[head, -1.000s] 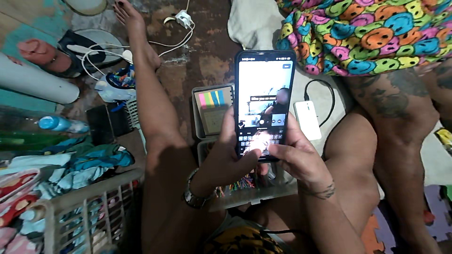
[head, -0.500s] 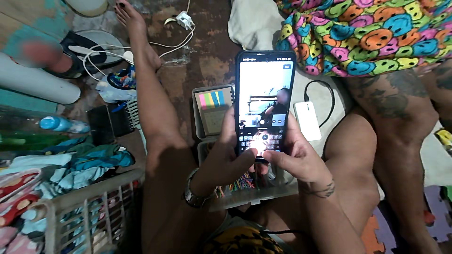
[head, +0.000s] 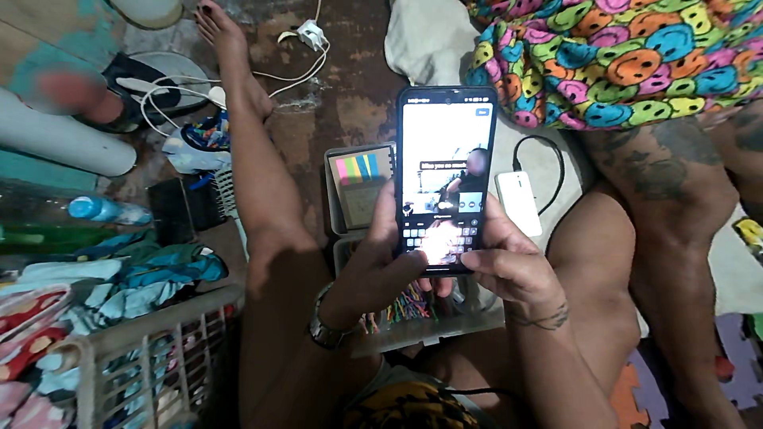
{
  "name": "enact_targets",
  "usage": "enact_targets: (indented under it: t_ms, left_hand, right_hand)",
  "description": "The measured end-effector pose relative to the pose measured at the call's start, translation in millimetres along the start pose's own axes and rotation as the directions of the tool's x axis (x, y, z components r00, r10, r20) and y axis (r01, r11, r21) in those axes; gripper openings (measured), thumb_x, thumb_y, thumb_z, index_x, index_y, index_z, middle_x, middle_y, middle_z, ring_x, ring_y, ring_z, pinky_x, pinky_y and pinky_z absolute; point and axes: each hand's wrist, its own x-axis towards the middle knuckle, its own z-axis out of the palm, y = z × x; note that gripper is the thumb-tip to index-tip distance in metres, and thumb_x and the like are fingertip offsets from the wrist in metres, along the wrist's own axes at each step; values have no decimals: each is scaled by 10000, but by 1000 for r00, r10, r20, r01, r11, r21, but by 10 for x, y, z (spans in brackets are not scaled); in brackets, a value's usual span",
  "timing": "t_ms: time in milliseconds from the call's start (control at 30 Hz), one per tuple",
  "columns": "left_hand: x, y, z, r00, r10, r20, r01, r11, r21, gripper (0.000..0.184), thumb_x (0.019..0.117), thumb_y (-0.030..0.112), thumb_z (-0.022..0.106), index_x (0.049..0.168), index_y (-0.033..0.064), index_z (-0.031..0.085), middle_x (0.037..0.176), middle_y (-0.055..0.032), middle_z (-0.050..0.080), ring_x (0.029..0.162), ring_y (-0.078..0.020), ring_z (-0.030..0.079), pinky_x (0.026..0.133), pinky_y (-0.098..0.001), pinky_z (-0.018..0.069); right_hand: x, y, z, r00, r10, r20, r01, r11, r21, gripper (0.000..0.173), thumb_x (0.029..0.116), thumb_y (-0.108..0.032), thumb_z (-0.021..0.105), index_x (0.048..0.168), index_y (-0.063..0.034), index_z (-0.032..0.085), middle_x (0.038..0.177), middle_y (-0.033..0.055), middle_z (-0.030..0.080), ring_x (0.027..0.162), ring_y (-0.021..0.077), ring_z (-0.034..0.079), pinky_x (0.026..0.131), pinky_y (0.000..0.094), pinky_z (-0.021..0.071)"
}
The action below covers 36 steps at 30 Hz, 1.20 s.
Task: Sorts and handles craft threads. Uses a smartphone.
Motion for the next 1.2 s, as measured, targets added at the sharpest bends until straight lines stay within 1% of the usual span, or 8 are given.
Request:
enact_targets:
  t_ms: [233,400,467,533,733,867,1000,1200]
  left_hand:
    - [-8,-6,-12,1000,20,24,-20,1000,-20,546,937,4,463,1431,190,328,1119,56,662,835,-31,684,687,-196,600]
    - [-20,-48,-17,998,4,63,-2,999,-37,504,973,45,477,1442,127,311,1113,31,663,872,-56,683,731,-225,600]
    - [-17,-50,-7,999,11,34,-10,999,-37,562,960,21,478,1474,138,282,1143,17,659,864,-69,688,709,-230,601]
    - [10,-35,-10,999,21,33,-19,998,-65,707,932,-17,461,1529,217,163,1211,1,626,847,-86,695,665,-227,610]
    - [8,-15,17,1000,22,7,-22,999,-32,620,986,39,503,1506,231,226,1096,28,669,769,-53,686,637,-194,597]
    - [24,-21,23,999,31,-9,-31,998,-52,636,981,-17,433,1518,246,216,1145,-4,658,755,-81,692,599,-215,603]
    - [11,-34,16,1000,26,3,-26,999,-42,561,978,15,507,1453,236,305,1088,25,681,763,-61,691,631,-202,601]
    - [11,-17,36,999,24,-26,-25,1000,-9,701,955,16,525,1528,239,190,1129,19,668,747,-61,684,599,-196,593]
  right_hand:
    - [15,5,51,998,-8,-67,1,996,-93,545,996,-48,536,1457,-273,350,1157,14,695,845,129,727,658,245,623]
    - [83,50,174,960,-59,-273,5,981,-195,392,1019,-79,579,1364,-201,435,976,27,721,642,88,692,520,200,586]
    - [60,42,130,976,-39,-213,-8,976,-217,473,999,-73,605,1392,-218,387,1034,15,714,700,92,706,557,206,598]
    - [30,6,91,991,-7,-135,-26,969,-245,590,964,-20,592,1444,-234,323,1108,3,691,775,94,710,614,214,611]
    - [5,4,51,998,-14,-64,7,994,-113,565,991,-91,545,1480,-268,325,1208,9,681,913,143,728,692,268,634]
    - [9,5,34,999,-15,-44,11,997,-74,502,1005,-118,508,1460,-266,355,1188,30,679,894,151,723,690,274,629]
    - [31,-7,71,995,-1,-102,-8,996,-91,388,1068,-233,478,1442,-278,386,1158,15,691,858,130,728,640,250,626]
    - [8,-4,37,998,12,-55,-13,1000,-19,507,1000,-97,437,1469,-276,365,1215,32,670,924,160,722,707,287,632]
